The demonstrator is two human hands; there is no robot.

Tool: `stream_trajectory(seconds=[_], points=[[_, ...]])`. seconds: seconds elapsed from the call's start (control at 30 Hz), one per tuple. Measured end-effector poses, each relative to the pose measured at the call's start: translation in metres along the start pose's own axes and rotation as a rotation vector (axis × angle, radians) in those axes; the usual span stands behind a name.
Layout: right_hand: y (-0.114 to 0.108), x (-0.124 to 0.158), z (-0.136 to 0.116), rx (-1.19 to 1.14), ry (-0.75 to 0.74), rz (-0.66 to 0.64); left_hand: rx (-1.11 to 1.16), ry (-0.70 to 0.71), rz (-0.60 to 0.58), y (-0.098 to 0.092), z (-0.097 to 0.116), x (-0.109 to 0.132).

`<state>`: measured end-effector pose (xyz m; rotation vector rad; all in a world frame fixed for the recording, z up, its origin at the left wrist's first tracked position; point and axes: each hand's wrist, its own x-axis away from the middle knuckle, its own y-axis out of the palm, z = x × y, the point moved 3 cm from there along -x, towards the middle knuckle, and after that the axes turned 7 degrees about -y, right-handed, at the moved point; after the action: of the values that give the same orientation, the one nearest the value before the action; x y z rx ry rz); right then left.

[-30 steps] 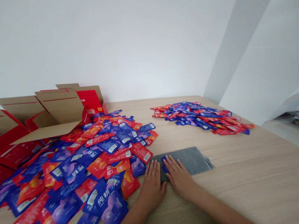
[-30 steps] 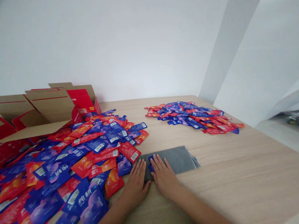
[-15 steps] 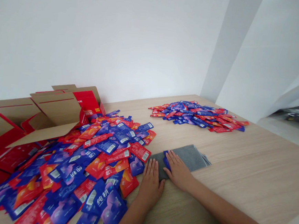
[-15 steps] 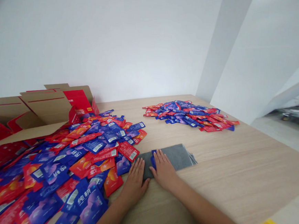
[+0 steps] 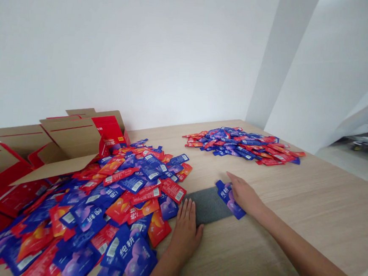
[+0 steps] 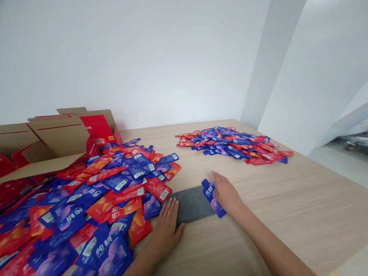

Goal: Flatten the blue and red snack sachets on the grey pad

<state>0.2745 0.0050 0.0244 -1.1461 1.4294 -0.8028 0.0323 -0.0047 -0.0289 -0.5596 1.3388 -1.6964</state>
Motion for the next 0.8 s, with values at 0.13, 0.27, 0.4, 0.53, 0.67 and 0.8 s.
stream_trajectory(seconds=[0.13,0.27,0.4,0.53,0.67,0.8], points=[[0.025,0.022,0.016,0.058,-0.118,-0.026,0.0,0.002,0.025,0.005,-0.001,0.0],[0.058,0.032,0.003,0.066,-0.177,-0.054,-0.01,-0.001,0.028,0.008,-0.002,0.0],[0.064,0.004,-0.01,0.103,-0.115,-0.088,-0.019,-0.001,0.027,0.007,-0.001,-0.001],[0.059,-0.024,-0.025,0.12,-0.047,-0.133,-0.024,0.002,0.024,0.004,-0.001,0.0],[0.049,-0.032,-0.031,0.082,-0.018,-0.186,-0.033,0.002,0.006,0.001,0.0,0.0],[0.03,-0.05,-0.013,0.004,0.059,-0.256,-0.026,-0.022,-0.055,-0.001,0.002,-0.001]])
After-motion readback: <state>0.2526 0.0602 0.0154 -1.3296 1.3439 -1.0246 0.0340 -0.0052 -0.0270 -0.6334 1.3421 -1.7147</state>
